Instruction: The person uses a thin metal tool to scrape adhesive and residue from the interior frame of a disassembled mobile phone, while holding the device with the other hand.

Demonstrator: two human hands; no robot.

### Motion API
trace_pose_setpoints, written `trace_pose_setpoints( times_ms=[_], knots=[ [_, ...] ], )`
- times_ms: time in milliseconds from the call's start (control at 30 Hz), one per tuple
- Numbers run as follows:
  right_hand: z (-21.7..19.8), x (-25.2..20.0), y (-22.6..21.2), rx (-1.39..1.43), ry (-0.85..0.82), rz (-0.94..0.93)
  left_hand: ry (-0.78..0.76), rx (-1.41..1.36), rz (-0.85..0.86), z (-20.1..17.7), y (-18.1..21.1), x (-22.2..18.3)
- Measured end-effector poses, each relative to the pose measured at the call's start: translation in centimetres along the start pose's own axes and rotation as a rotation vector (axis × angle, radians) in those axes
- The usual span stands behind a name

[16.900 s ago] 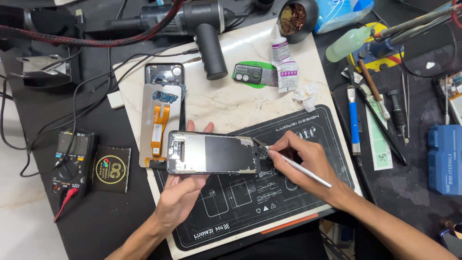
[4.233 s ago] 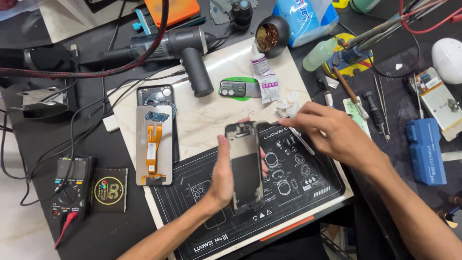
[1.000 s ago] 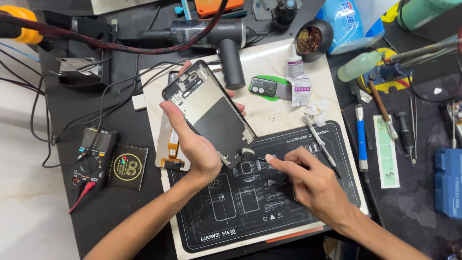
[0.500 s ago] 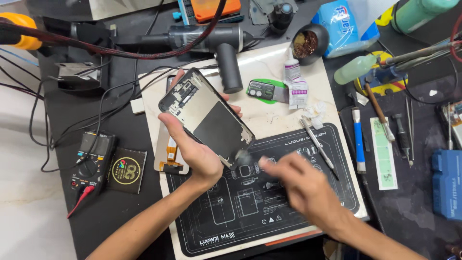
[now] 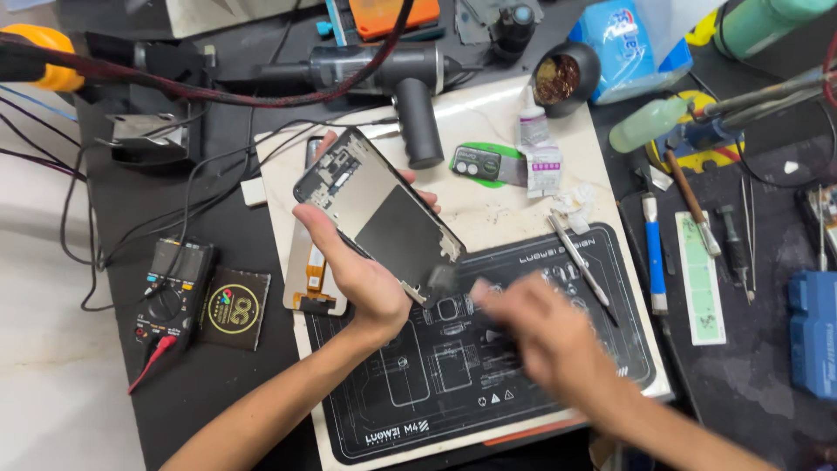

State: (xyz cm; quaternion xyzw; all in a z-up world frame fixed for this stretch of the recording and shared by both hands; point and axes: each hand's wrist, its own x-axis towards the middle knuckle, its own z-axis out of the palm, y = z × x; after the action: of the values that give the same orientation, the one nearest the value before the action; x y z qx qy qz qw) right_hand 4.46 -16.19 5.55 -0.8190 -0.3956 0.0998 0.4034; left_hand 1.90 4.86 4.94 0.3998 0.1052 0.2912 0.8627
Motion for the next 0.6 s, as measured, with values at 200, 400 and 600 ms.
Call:
trace_pose_setpoints(
  times_ms=[200,400,600],
  knots=[
    [-0.1,-0.4,-0.2,-0.022,0.039,0.005,0.026,-0.037,-0.041,0.0,-0.5,0.2],
    [-0.2,-0.4,0.0,0.021,-0.021,-0.015,0.079,-0.049,-0.130,-0.4,-0.7,-0.1],
    [-0.6,-0.3,-1.5,0.004,-0.081,-0.082,-0.009,0.043,-0.288,-0.6,-0.8,-0.2]
  ],
)
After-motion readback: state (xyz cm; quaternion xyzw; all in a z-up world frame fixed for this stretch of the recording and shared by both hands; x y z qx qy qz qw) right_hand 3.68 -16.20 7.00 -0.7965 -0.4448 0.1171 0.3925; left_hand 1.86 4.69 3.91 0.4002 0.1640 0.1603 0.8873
